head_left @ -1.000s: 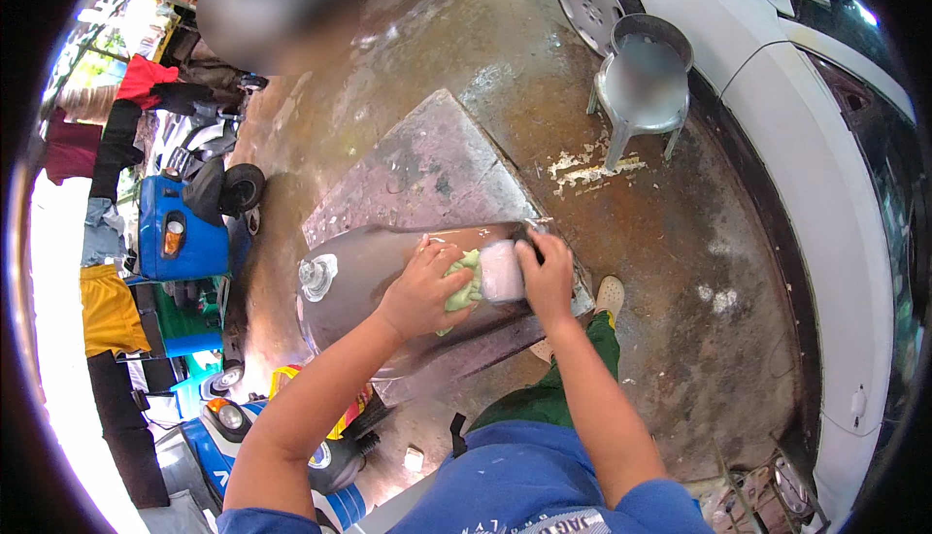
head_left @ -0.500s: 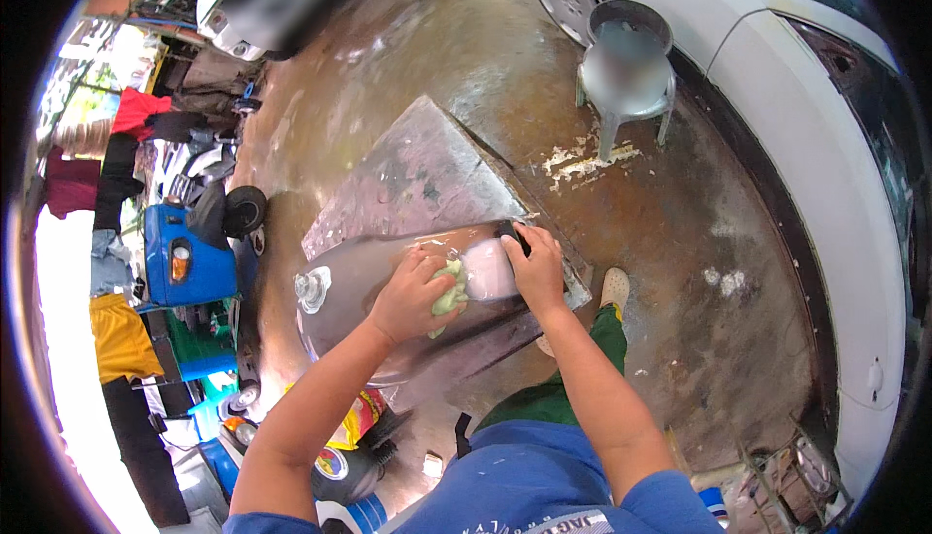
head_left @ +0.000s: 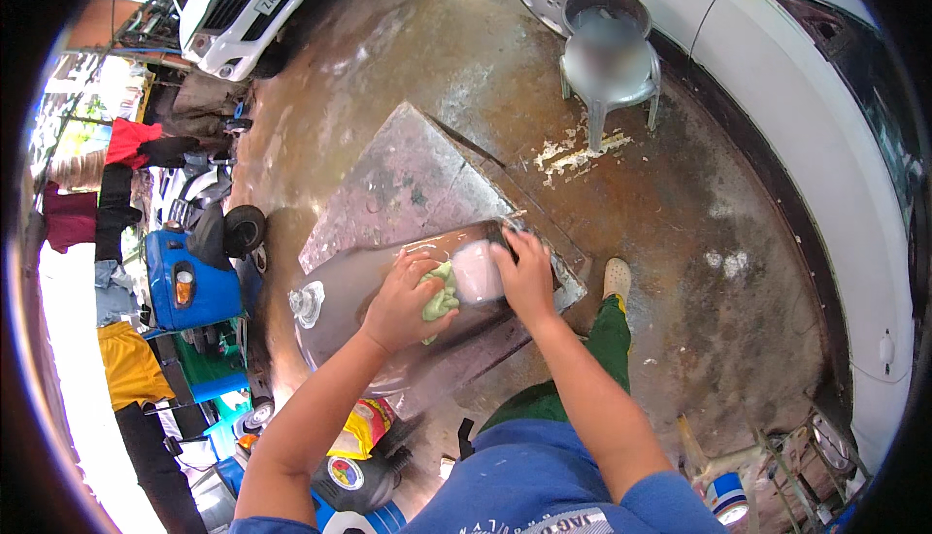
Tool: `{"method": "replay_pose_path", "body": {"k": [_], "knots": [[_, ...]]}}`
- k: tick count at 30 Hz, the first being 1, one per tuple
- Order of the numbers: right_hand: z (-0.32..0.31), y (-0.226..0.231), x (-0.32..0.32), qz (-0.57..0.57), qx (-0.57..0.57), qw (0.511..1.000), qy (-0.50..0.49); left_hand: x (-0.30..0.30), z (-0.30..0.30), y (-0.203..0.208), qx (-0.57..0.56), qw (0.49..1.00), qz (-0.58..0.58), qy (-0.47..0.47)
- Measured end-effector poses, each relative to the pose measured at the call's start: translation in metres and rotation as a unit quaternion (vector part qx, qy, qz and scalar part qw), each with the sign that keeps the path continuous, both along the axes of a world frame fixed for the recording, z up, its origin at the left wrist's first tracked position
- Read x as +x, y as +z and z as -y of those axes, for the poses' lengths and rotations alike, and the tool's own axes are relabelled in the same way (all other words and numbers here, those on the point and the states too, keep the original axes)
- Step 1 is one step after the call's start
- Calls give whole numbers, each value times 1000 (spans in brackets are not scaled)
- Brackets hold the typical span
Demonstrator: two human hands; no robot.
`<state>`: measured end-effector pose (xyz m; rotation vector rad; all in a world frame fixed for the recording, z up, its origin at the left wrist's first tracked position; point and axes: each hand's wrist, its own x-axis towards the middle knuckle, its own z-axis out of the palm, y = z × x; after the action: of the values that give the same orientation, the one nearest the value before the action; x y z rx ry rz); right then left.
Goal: The person uses a black sanding block and a green cloth to sand and wipe a brown car part resting on a metal table. The person repeatedly sands the surface and wipes it down with the cloth.
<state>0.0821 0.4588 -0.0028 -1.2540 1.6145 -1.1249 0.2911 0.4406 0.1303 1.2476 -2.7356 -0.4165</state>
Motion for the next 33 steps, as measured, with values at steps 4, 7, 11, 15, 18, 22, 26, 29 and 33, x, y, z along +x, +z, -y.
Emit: {"method": "replay_pose_path", "body": {"k": [4, 7, 11, 15, 18, 22, 26, 29, 33], "knots": [[-24, -5, 1, -25, -1, 1000, -2, 6, -1, -5, 10, 1000, 3, 5], [-78, 9, -1, -13, 8, 1000, 3, 11, -6, -5, 14, 1000, -3, 14], [-32, 8, -2, -11, 6, 1000, -8, 7, -3, -4, 15, 1000, 0, 6], [6, -5, 0, -23, 14, 1000, -9, 3, 1, -2, 12, 1000, 12, 26], [-47, -5, -4, -35, 15, 999, -14, 9, -3, -5, 10, 1000, 13, 27], [-53, -1, -8, -38, 25, 999, -11, 13, -5, -6, 8, 1000, 18, 16], [18, 3, -3, -60, 6, 998, 26, 5, 3, -4, 2, 1000, 7, 3], [-20, 19, 3, -90, -43, 994, 43, 7, 0, -5, 1, 1000, -2, 6], [-61, 47, 6, -135, -64, 985, 85, 9, -2, -1, 8, 1000, 0, 12]]}}
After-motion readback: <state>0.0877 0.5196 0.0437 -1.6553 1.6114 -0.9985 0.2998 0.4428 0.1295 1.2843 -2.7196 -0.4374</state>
